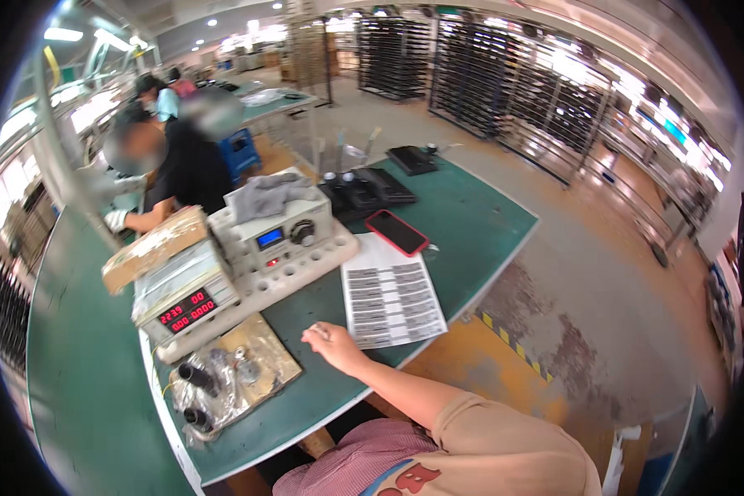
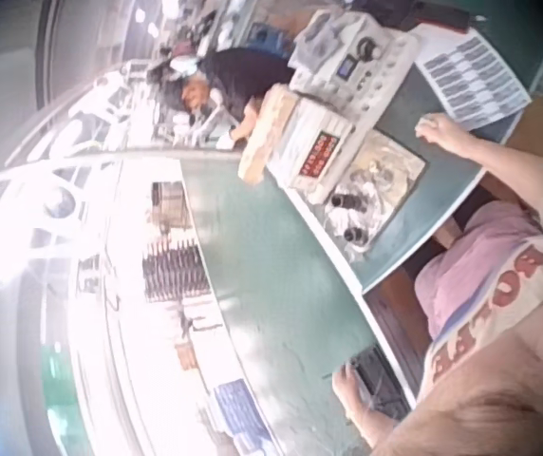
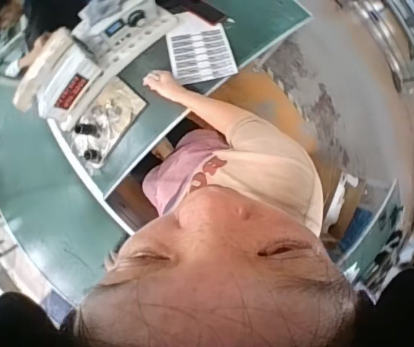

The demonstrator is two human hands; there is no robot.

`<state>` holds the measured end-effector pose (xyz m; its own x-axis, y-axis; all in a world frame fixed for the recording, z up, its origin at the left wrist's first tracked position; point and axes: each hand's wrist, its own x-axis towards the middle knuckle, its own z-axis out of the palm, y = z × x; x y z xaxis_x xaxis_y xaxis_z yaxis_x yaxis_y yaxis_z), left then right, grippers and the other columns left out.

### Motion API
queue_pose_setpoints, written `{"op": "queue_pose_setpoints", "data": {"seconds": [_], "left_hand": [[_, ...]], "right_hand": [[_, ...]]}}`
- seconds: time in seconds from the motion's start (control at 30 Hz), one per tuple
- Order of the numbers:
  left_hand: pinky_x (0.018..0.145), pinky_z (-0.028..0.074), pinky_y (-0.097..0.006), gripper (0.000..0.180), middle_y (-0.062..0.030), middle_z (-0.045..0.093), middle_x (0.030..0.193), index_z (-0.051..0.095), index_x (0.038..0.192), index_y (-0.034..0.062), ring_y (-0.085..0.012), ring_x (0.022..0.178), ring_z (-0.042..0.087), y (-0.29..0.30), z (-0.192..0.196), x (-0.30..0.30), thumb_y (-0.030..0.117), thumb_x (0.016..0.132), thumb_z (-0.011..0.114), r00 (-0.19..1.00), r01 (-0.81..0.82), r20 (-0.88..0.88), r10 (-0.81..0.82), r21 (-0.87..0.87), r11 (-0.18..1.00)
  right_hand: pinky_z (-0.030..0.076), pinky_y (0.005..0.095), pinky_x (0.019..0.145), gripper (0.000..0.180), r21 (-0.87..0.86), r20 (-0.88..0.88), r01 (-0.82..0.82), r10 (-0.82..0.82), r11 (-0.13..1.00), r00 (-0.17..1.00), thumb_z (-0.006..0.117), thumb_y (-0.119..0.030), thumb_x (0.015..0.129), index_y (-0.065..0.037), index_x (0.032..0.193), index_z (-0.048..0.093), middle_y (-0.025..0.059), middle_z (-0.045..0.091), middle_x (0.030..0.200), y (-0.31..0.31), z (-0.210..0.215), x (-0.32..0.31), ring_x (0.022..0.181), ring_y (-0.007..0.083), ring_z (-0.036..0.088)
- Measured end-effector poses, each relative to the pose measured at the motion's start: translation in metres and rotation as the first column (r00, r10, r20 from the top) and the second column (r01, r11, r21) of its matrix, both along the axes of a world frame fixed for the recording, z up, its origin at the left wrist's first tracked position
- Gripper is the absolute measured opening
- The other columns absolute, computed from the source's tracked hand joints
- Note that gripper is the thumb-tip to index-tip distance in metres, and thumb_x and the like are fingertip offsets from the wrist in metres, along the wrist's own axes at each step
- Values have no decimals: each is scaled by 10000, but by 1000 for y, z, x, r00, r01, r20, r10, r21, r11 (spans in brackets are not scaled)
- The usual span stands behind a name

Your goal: The person tests floodlights by picking them from a conveyor belt, touching their electrical wires to the terminals on a testing station, and placing the tested floodlights back onto the conveyor belt.

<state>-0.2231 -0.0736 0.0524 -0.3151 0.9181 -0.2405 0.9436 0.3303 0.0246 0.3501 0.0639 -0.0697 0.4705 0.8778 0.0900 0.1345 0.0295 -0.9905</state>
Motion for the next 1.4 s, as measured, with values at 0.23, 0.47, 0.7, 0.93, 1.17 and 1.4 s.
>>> {"op": "queue_pose_setpoints", "data": {"seconds": [0.23,0.47,0.7,0.93,1.17,1.4], "left_hand": [[663,499,-461,341,-166,640,855,653,883,88,-355,788,624,37,-40,2,410,876,539,873,261,-398,-283,-110,959],[691,498,-479,367,-175,643,883,654,935,97,-380,816,619,40,-51,-19,425,893,495,905,311,-274,-325,-94,946],[825,468,-452,399,-226,639,976,648,999,-15,-404,922,594,90,-59,7,358,880,571,951,233,135,-279,285,930],[696,423,-345,117,-104,548,805,590,795,-8,-239,746,513,214,-135,62,98,843,599,854,-58,398,-336,714,698],[699,421,-361,199,-91,539,785,573,761,0,-252,753,522,265,-135,95,172,859,597,898,-122,363,-250,749,651],[682,427,-354,215,-95,543,783,576,766,-3,-245,725,526,260,-128,98,184,870,594,900,-117,358,-250,749,652]], "right_hand": [[434,252,629,242,-30,13,-56,56,998,998,541,-256,925,-40,867,636,11,572,696,-5,10,-4,668,92,538],[403,229,582,225,-99,76,-26,33,995,997,533,-234,932,-44,881,642,4,561,672,-5,11,-6,616,73,499],[422,256,595,164,-43,220,55,-44,998,975,596,-180,885,-22,900,638,24,554,656,-1,8,-15,613,89,489],[444,253,659,236,49,228,98,-107,994,968,635,-116,847,-19,1053,576,35,532,730,1,7,-21,657,113,494],[464,283,703,201,28,274,99,-103,995,956,612,-121,866,-18,1035,578,75,577,798,2,6,-24,709,167,550],[468,292,701,174,16,397,32,-36,999,917,601,-110,870,-1,1004,590,93,616,827,5,7,-25,731,178,582]]}}
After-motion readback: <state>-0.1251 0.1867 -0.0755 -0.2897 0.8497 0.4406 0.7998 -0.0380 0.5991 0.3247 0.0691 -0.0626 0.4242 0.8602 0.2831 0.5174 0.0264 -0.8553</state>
